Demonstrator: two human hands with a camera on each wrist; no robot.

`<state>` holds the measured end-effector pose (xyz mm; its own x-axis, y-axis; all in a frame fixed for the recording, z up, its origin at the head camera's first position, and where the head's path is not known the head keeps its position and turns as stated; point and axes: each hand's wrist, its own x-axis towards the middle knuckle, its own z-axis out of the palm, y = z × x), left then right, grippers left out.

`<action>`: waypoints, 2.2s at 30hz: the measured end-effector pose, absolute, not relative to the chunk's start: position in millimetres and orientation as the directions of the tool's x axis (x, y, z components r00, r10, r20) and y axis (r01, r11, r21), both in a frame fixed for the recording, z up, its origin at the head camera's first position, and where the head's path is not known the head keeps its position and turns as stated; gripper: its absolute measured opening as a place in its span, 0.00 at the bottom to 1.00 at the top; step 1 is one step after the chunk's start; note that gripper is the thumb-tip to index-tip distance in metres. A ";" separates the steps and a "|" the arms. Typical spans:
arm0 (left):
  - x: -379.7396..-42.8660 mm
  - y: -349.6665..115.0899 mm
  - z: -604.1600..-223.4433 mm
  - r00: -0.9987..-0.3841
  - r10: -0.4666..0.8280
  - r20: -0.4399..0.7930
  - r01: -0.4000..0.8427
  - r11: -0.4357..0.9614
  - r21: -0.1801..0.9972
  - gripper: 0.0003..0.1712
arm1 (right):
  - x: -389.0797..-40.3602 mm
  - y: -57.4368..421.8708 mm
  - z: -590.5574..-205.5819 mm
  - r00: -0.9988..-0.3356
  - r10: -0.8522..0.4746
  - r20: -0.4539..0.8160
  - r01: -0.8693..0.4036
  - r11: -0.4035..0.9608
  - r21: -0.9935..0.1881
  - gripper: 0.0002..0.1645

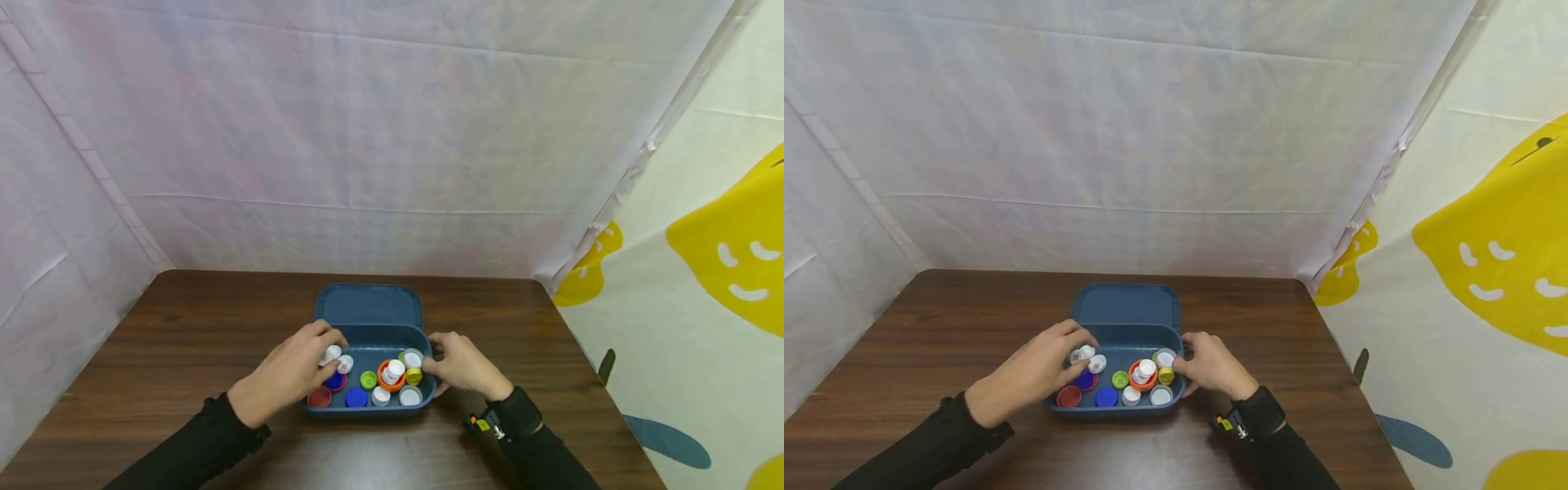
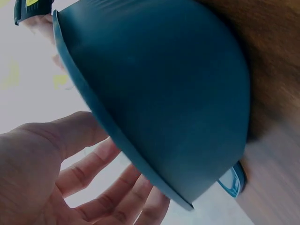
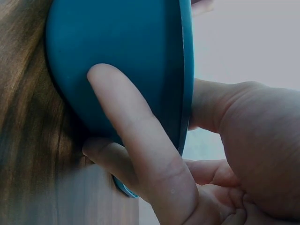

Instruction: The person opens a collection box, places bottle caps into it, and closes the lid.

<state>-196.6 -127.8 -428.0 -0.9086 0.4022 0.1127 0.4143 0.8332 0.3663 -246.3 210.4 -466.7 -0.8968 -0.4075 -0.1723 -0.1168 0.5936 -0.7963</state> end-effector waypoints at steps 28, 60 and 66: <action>-201.5 -218.8 -439.2 -0.961 0.231 0.156 0.272 0.896 0.352 0.24 | -247.8 211.0 -467.2 -0.899 -0.414 -0.143 -0.130 0.563 -0.816 0.27; -204.4 -227.9 -460.2 -0.959 0.284 0.006 0.265 0.887 0.379 0.10 | -244.5 209.8 -464.7 -0.902 -0.398 -0.169 -0.106 0.581 -0.807 0.31; -204.5 -227.3 -459.8 -0.958 0.287 0.010 0.270 0.890 0.368 0.10 | -244.8 210.2 -464.8 -0.900 -0.403 -0.165 -0.110 0.578 -0.808 0.30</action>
<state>-204.5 -227.3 -459.8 -0.9579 0.2869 0.0103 0.2704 0.8896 0.3681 -244.8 210.2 -464.8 -0.9000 -0.4033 -0.1655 -0.1104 0.5782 -0.8084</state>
